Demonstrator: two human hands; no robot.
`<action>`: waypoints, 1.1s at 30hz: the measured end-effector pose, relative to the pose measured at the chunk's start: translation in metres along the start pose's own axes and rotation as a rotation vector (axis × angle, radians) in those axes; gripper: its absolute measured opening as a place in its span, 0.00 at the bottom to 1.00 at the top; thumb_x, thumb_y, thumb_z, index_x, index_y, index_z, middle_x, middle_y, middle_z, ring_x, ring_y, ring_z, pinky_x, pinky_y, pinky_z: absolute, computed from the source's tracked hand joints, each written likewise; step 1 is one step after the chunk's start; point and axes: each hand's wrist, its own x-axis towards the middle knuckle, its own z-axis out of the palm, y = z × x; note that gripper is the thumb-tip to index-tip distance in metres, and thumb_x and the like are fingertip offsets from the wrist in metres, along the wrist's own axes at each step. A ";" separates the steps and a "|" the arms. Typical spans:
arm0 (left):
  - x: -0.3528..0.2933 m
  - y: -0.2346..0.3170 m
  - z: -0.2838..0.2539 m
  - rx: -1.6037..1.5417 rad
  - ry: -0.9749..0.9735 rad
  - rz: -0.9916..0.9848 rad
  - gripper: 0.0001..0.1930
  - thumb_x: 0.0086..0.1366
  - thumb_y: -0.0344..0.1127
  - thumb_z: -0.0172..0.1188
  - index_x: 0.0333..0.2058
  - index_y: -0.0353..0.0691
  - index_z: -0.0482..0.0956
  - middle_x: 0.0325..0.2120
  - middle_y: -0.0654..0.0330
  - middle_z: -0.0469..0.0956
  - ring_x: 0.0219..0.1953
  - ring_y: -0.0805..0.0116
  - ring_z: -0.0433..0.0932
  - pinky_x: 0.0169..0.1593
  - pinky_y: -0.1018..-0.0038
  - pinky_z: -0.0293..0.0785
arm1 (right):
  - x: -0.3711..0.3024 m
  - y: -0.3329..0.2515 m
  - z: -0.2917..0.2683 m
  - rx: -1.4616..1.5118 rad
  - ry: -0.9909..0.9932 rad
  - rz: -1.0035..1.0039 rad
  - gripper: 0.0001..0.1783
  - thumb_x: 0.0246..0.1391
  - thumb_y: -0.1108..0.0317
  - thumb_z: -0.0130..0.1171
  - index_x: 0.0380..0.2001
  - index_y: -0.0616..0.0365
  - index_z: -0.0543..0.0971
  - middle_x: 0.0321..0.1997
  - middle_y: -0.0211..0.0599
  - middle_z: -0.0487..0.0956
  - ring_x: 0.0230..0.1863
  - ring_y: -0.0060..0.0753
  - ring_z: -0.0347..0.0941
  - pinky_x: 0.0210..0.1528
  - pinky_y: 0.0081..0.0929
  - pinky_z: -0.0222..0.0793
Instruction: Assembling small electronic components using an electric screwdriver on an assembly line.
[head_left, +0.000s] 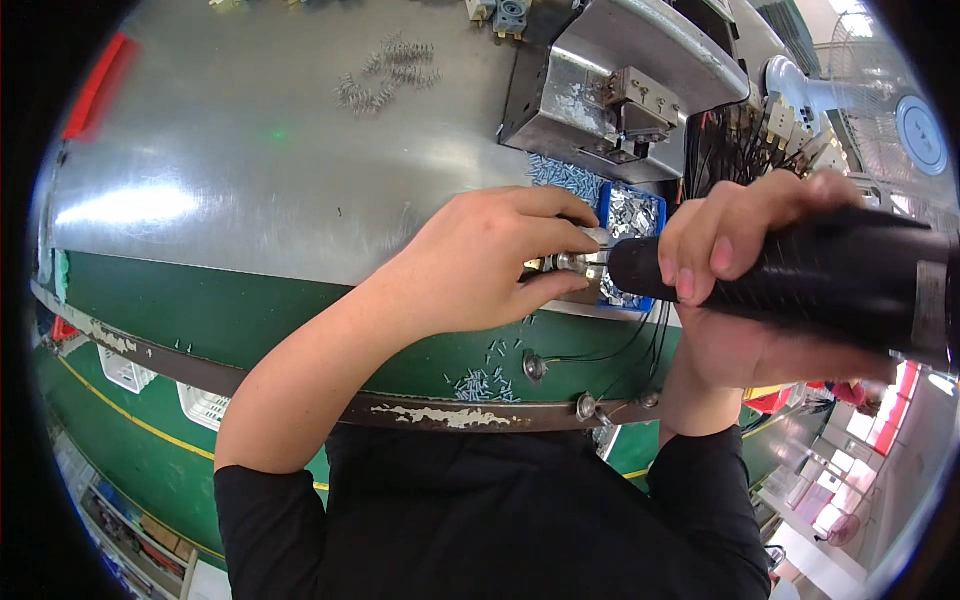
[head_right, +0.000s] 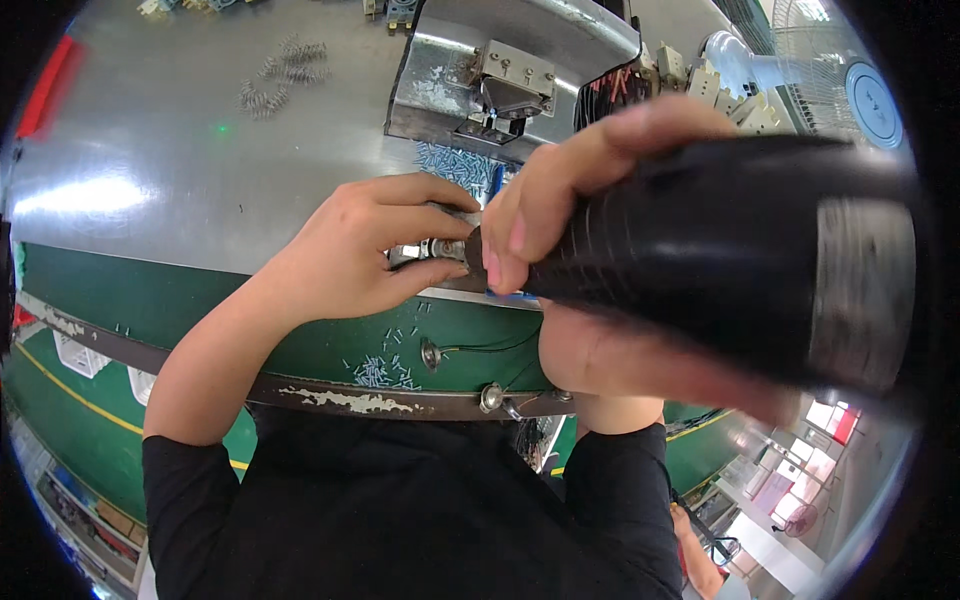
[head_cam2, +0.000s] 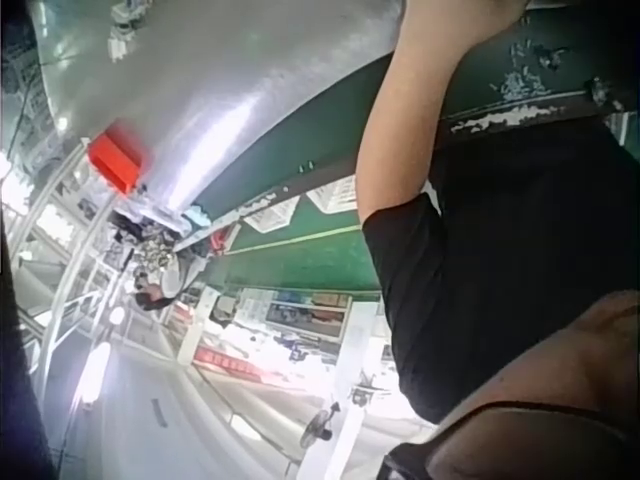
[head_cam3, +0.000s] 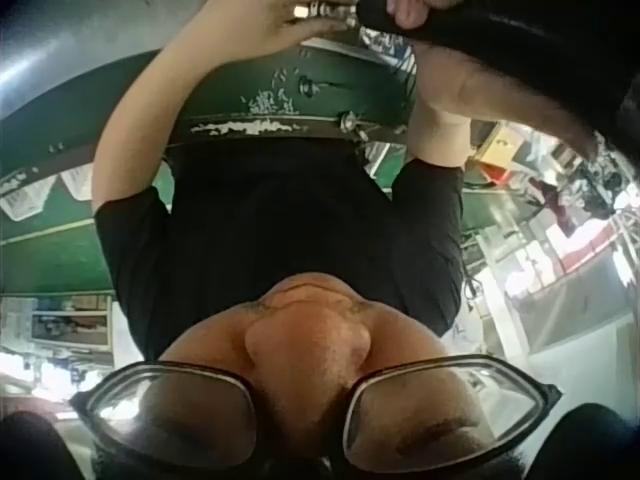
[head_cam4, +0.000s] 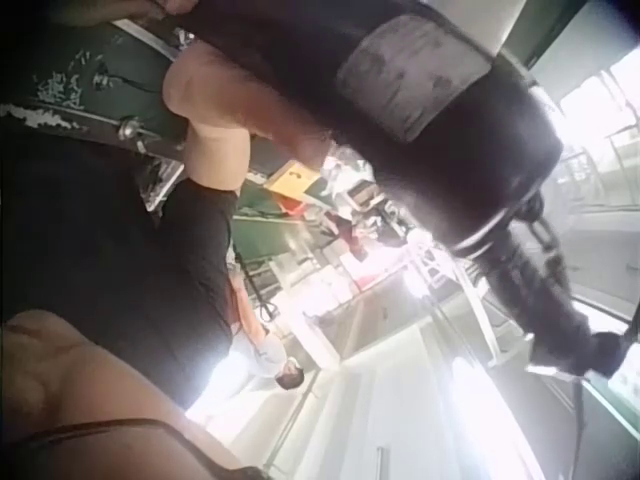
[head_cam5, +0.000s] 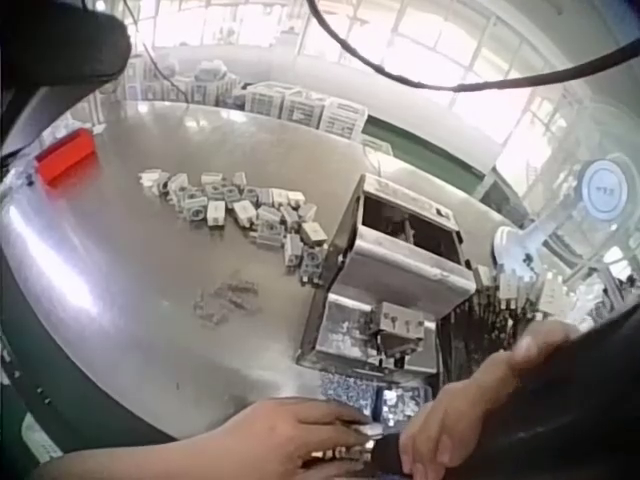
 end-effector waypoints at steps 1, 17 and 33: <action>-0.002 0.000 -0.001 0.002 0.005 -0.008 0.15 0.55 0.30 0.74 0.43 0.37 0.87 0.47 0.53 0.85 0.45 0.50 0.85 0.48 0.62 0.83 | -0.002 0.003 0.002 0.012 0.000 0.005 0.64 0.45 0.10 0.50 0.64 0.59 0.63 0.30 0.32 0.72 0.21 0.26 0.70 0.23 0.27 0.68; 0.001 0.001 0.000 0.006 -0.009 0.010 0.12 0.59 0.36 0.72 0.41 0.39 0.87 0.47 0.61 0.84 0.45 0.57 0.84 0.47 0.64 0.82 | -0.009 0.002 -0.010 -0.064 -0.106 -0.060 0.59 0.47 0.12 0.51 0.59 0.58 0.66 0.29 0.33 0.73 0.20 0.26 0.70 0.23 0.27 0.69; 0.005 0.010 -0.003 0.022 -0.049 -0.004 0.15 0.57 0.32 0.74 0.43 0.37 0.86 0.48 0.55 0.84 0.47 0.52 0.85 0.50 0.62 0.82 | 0.081 -0.004 -0.040 -0.194 0.316 -0.157 0.63 0.50 0.09 0.40 0.63 0.61 0.66 0.29 0.38 0.73 0.24 0.33 0.70 0.30 0.36 0.68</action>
